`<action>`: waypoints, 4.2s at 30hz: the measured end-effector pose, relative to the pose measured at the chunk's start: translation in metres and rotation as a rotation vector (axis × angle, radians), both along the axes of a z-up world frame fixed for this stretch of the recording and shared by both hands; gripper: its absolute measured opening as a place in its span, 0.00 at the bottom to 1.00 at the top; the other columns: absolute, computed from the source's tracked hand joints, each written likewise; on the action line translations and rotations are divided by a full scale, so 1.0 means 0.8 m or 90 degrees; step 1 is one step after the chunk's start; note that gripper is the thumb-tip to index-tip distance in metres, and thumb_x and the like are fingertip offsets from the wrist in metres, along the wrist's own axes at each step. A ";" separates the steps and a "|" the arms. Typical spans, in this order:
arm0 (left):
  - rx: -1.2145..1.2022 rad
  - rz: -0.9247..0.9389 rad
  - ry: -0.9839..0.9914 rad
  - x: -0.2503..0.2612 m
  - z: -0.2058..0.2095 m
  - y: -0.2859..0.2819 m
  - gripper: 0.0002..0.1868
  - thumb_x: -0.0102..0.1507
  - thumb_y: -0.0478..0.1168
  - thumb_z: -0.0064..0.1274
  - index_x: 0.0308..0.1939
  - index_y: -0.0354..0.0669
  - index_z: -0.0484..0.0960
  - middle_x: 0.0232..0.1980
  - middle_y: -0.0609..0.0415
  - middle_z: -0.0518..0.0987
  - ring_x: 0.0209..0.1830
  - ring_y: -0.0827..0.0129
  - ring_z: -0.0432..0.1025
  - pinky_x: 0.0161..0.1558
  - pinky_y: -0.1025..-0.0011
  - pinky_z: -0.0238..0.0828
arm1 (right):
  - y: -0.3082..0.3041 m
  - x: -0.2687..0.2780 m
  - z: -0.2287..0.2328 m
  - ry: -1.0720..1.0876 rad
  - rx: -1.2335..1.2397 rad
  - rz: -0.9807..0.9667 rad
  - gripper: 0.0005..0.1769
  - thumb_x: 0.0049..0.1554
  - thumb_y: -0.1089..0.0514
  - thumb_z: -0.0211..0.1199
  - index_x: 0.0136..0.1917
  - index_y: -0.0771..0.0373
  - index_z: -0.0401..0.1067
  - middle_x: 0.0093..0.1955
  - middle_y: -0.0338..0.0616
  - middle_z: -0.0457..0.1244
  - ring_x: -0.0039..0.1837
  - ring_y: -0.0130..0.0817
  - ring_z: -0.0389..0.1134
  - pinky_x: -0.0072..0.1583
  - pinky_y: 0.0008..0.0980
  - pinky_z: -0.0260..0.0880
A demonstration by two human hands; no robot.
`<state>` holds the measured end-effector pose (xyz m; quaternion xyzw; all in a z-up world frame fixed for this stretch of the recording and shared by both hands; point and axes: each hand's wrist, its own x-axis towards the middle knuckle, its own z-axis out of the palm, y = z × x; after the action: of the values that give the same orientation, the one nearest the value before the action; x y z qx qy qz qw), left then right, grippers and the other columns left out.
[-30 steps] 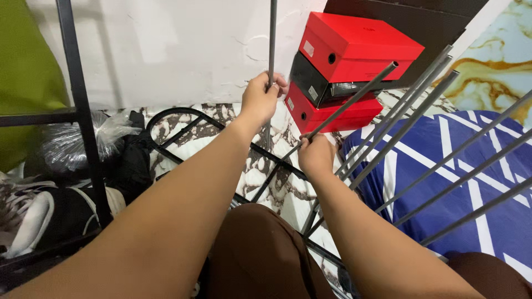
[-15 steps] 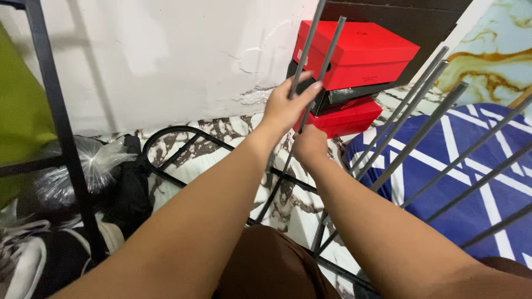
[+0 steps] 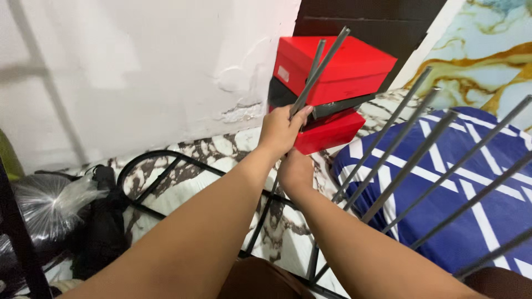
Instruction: The person sits on the floor and assembles a metal frame by inserting multiple metal rods into a black metal base. They handle the rods one at a time, aligning and inserting them into the frame structure.
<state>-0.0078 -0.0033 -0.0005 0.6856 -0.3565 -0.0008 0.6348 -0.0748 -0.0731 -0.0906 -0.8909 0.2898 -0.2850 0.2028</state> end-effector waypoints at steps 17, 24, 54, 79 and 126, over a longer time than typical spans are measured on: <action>-0.238 -0.088 0.195 0.121 -0.049 0.053 0.29 0.68 0.57 0.35 0.25 0.41 0.79 0.28 0.54 0.77 0.30 0.67 0.69 0.38 0.69 0.65 | 0.075 0.011 0.119 -0.214 0.168 0.294 0.15 0.58 0.54 0.66 0.55 0.62 0.78 0.43 0.46 0.73 0.42 0.31 0.74 0.46 0.30 0.73; -0.259 -0.123 0.277 0.158 -0.030 0.064 0.20 0.67 0.48 0.33 0.21 0.46 0.66 0.23 0.57 0.67 0.23 0.72 0.59 0.29 0.70 0.58 | 0.084 0.040 0.147 -0.230 0.093 0.218 0.15 0.53 0.54 0.71 0.51 0.63 0.76 0.47 0.44 0.73 0.46 0.33 0.76 0.49 0.32 0.75; -0.196 -0.046 0.417 0.155 -0.078 0.050 0.21 0.67 0.54 0.35 0.34 0.44 0.76 0.29 0.56 0.74 0.27 0.72 0.63 0.31 0.69 0.60 | 0.079 0.065 0.156 -0.239 -0.068 0.311 0.08 0.56 0.60 0.67 0.47 0.65 0.76 0.42 0.53 0.72 0.46 0.45 0.75 0.50 0.38 0.74; -0.051 0.445 0.269 0.144 -0.182 0.087 0.31 0.71 0.61 0.39 0.54 0.32 0.72 0.56 0.30 0.74 0.55 0.38 0.71 0.54 0.49 0.67 | 0.075 -0.026 0.014 -0.018 0.017 0.232 0.19 0.62 0.45 0.56 0.48 0.62 0.77 0.44 0.60 0.69 0.50 0.61 0.71 0.52 0.54 0.70; 0.001 0.066 0.625 -0.279 -0.202 0.065 0.24 0.63 0.54 0.53 0.57 0.44 0.75 0.51 0.54 0.75 0.45 0.63 0.69 0.50 0.56 0.65 | 0.004 -0.444 -0.121 0.588 -0.156 0.462 0.21 0.55 0.64 0.59 0.63 0.66 0.71 0.57 0.62 0.68 0.61 0.55 0.70 0.62 0.46 0.71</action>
<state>-0.2314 0.0487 -0.1622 0.6216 0.0193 -0.2928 0.7263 -0.4298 -0.0698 -0.1877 -0.9815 -0.0097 0.1876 0.0360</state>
